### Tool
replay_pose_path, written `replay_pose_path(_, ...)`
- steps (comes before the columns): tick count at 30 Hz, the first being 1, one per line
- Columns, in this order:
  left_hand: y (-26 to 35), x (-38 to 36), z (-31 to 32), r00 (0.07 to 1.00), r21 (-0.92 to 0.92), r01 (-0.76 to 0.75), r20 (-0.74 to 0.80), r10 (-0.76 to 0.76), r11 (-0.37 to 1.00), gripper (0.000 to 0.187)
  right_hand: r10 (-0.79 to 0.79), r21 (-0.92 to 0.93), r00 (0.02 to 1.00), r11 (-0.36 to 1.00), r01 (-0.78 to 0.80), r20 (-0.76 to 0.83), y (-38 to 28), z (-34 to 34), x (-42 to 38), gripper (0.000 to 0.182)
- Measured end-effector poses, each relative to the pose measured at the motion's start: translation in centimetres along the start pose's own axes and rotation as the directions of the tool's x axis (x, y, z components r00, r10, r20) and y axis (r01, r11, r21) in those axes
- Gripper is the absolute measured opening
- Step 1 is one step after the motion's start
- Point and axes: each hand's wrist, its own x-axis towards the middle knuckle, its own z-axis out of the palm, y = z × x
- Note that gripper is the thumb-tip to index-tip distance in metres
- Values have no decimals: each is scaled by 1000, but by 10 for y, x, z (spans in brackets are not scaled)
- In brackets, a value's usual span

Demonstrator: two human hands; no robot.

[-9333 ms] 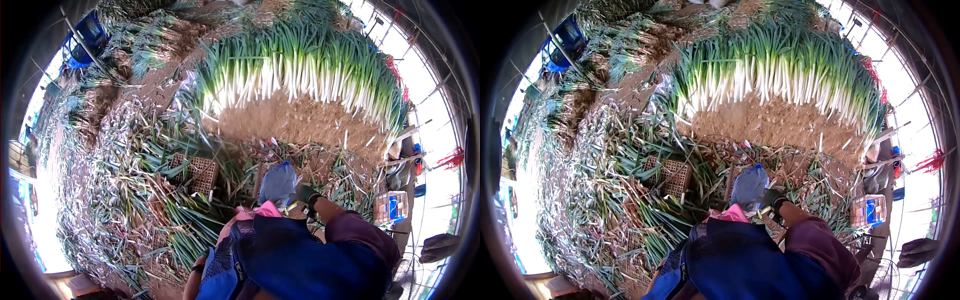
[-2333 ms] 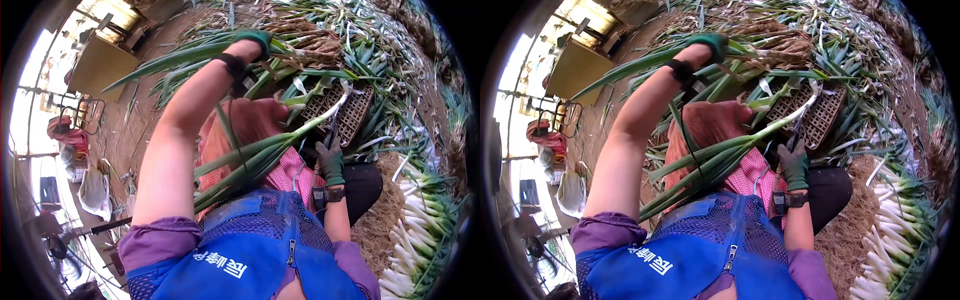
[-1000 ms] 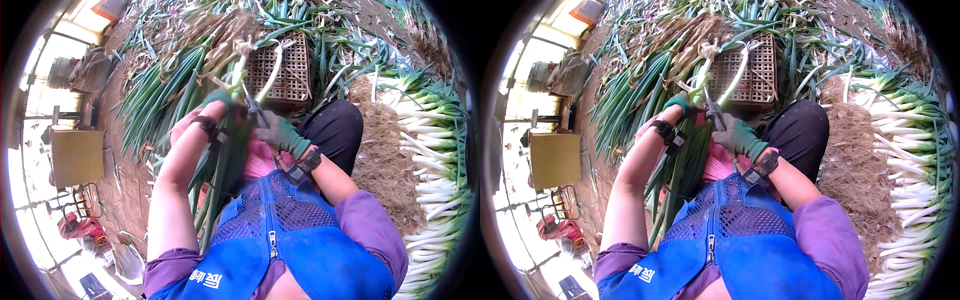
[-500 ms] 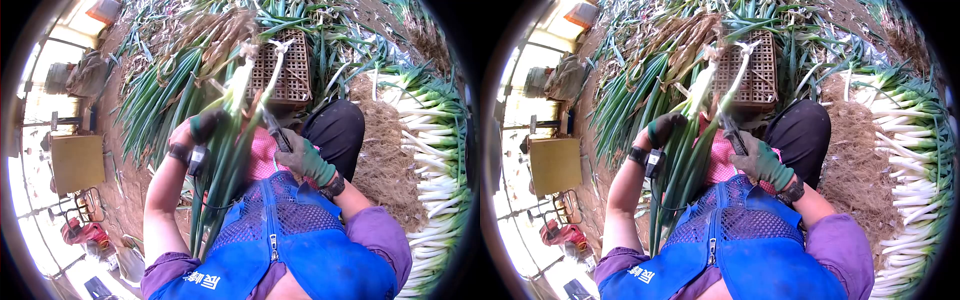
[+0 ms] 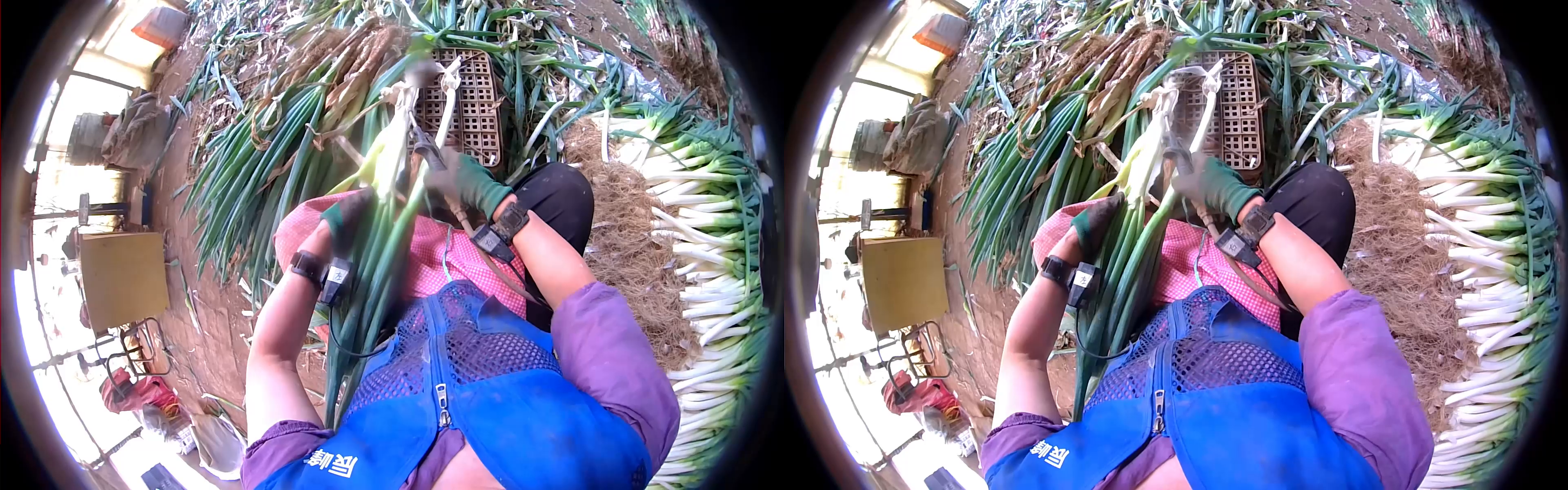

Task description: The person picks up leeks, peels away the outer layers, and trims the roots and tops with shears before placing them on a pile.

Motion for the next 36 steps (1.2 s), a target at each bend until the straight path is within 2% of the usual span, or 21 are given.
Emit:
replay_pose_path(1, -5, 6, -13, 975, 610, -222, 154, 161, 761, 36, -85, 3, 996, 996, 86, -37, 8, 9, -1, 48)
replay_pose_path(2, -10, 13, -25, 905, 834, -399, 293, 308, 380, 35, -28, 41, 997, 999, 26, 70, 4, 7, -12, 48)
replay_pose_path(3, -6, 13, -26, 941, 878, -327, 267, 210, 349, 35, 24, 72, 984, 997, -37, 177, -7, -1, -29, 48)
replay_pose_path(5, 34, 1, 35, 966, 849, 160, -239, 96, 504, 43, -1, 95, 959, 995, -27, 283, -11, 3, -58, 48)
replay_pose_path(7, 75, -2, 80, 794, 733, 512, -603, 80, 448, 55, -142, 91, 949, 988, 121, 283, 1, 8, -86, 47)
replay_pose_path(8, 80, 2, 80, 735, 787, 561, -616, 282, 255, 64, -107, 73, 960, 993, 91, 259, 2, 4, -90, 49)
replay_pose_path(9, 75, -1, 90, 692, 842, 539, -461, 555, 28, 73, -73, 52, 970, 997, 62, 233, 2, -3, -95, 52)
replay_pose_path(10, 78, 2, 86, 715, 865, 497, -358, 600, -76, 68, -39, 33, 979, 999, 33, 202, 0, -11, -98, 54)
replay_pose_path(12, 87, 7, 100, 843, 965, 256, -189, 504, -65, 62, 11, 149, 992, 988, -30, 126, 1, -19, -88, 51)
replay_pose_path(13, 93, 14, 117, 933, 951, 277, -233, 272, -136, 60, -2, 138, 996, 990, -10, 84, 7, -16, -76, 49)
replay_pose_path(14, 95, 15, 140, 926, 912, 376, -366, 92, -162, 56, -18, 125, 999, 992, 13, 42, 11, -13, -63, 47)
replay_pose_path(16, 82, 10, 149, 935, 910, 346, -354, -7, 227, 53, -57, 46, 998, 997, 59, -24, 7, -6, -39, 47)
replay_pose_path(18, 67, 22, 132, 949, 924, 313, -310, -48, 219, 54, -24, -81, 999, 996, 21, -36, -1, -8, -11, 48)
replay_pose_path(20, 61, 12, 124, 974, 954, 223, -210, -86, 201, 56, 107, -23, 994, 994, -106, 25, -4, -19, 15, 50)
replay_pose_path(22, 56, 6, 118, 923, 821, 384, -343, -174, 423, 57, 137, -17, 990, 990, -137, 29, -4, -19, 24, 50)
replay_pose_path(24, 53, -4, 120, 930, 855, 363, -354, -94, 370, 53, 69, -57, 997, 996, -71, -41, -9, -18, 23, 48)
replay_pose_path(27, 49, -9, 125, 941, 835, 331, -325, -92, 441, 49, -35, -80, 992, 996, 44, 118, -12, -16, 8, 45)
replay_pose_path(30, 48, -10, 137, 943, 819, 311, -327, -53, 482, 45, 135, -64, 971, 987, -150, -198, 10, -9, 19, 46)
replay_pose_path(32, 54, -9, 143, 942, 836, 329, -327, -83, 439, 43, 116, -20, 989, 993, -118, -92, 14, -14, 9, 47)
replay_pose_path(35, 38, 1, 123, 961, 762, 254, -266, -69, 595, 41, 22, 45, 999, 999, -25, 49, 17, -8, -9, 49)
replay_pose_path(36, 37, 3, 110, 999, 854, -3, -25, 48, 521, 41, 82, 74, 996, 994, -84, 33, 16, -13, -15, 48)
